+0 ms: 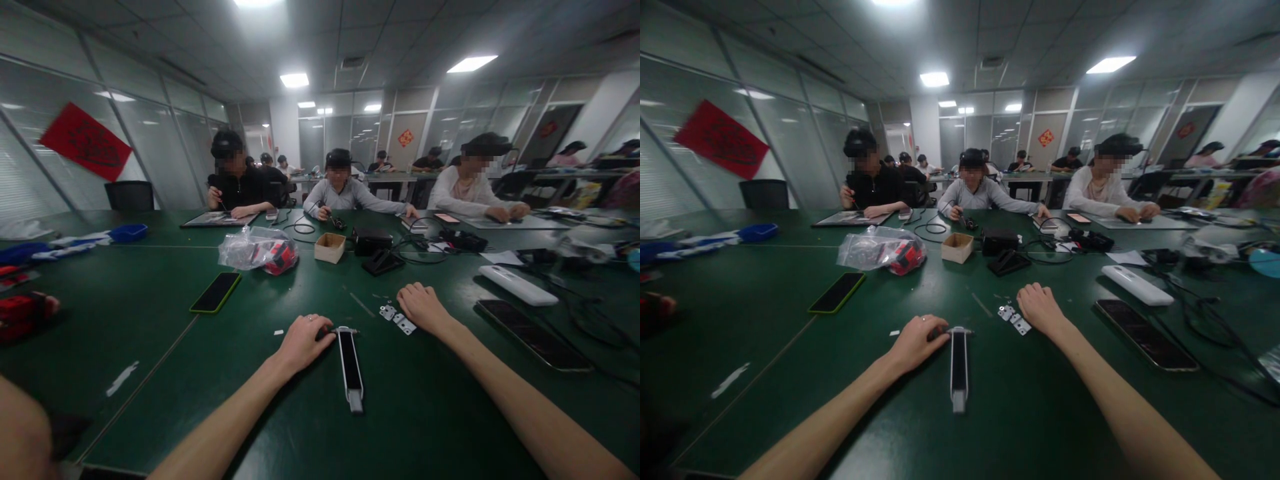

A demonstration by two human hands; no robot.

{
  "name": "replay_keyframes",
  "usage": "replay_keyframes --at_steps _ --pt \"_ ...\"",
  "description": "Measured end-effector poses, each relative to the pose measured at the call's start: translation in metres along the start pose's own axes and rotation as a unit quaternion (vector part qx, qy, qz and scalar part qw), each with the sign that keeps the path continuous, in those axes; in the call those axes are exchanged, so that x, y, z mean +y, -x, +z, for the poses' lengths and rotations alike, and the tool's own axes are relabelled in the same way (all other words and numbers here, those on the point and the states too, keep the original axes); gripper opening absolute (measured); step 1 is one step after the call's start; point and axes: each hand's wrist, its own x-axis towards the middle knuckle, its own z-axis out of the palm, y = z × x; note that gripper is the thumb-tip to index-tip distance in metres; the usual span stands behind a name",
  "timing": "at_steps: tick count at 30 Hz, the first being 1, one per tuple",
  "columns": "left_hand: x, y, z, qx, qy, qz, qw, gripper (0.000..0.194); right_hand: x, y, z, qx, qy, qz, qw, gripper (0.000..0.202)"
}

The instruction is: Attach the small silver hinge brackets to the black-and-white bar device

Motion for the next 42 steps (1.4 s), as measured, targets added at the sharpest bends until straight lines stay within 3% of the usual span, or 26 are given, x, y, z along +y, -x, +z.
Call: replay_keyframes --at_steps 7,12,15,20,24,29,42 --pt "0.001 0.001 -0.001 0.012 0.009 0.0 1.0 0.021 0.001 0.0 0.006 0.023 -0.011 0.02 0.999 0.027" --pt "0.0 0.002 -0.001 0.042 0.01 0.012 0.999 0.025 -0.005 0.002 -0.005 0.068 -0.037 0.025 0.997 0.026" --pt "0.002 0.003 -0.002 0.083 0.007 0.034 0.996 0.024 -0.028 0.009 -0.017 0.132 -0.114 -0.002 0.985 0.023" --pt "0.01 0.004 -0.001 0.167 -0.011 0.124 0.978 0.022 -0.094 0.025 -0.033 0.186 -0.265 -0.092 0.942 0.015" --pt "0.017 0.005 0.002 0.195 -0.06 0.217 0.955 0.016 -0.13 0.037 -0.043 0.162 -0.351 -0.123 0.914 0.015" --pt "0.02 0.004 0.004 0.185 -0.11 0.256 0.942 0.013 -0.141 0.043 -0.048 0.106 -0.412 -0.139 0.894 0.017" --pt "0.022 0.007 -0.001 0.137 -0.125 0.212 0.96 0.026 -0.14 0.044 -0.047 0.069 -0.411 -0.111 0.902 0.019"
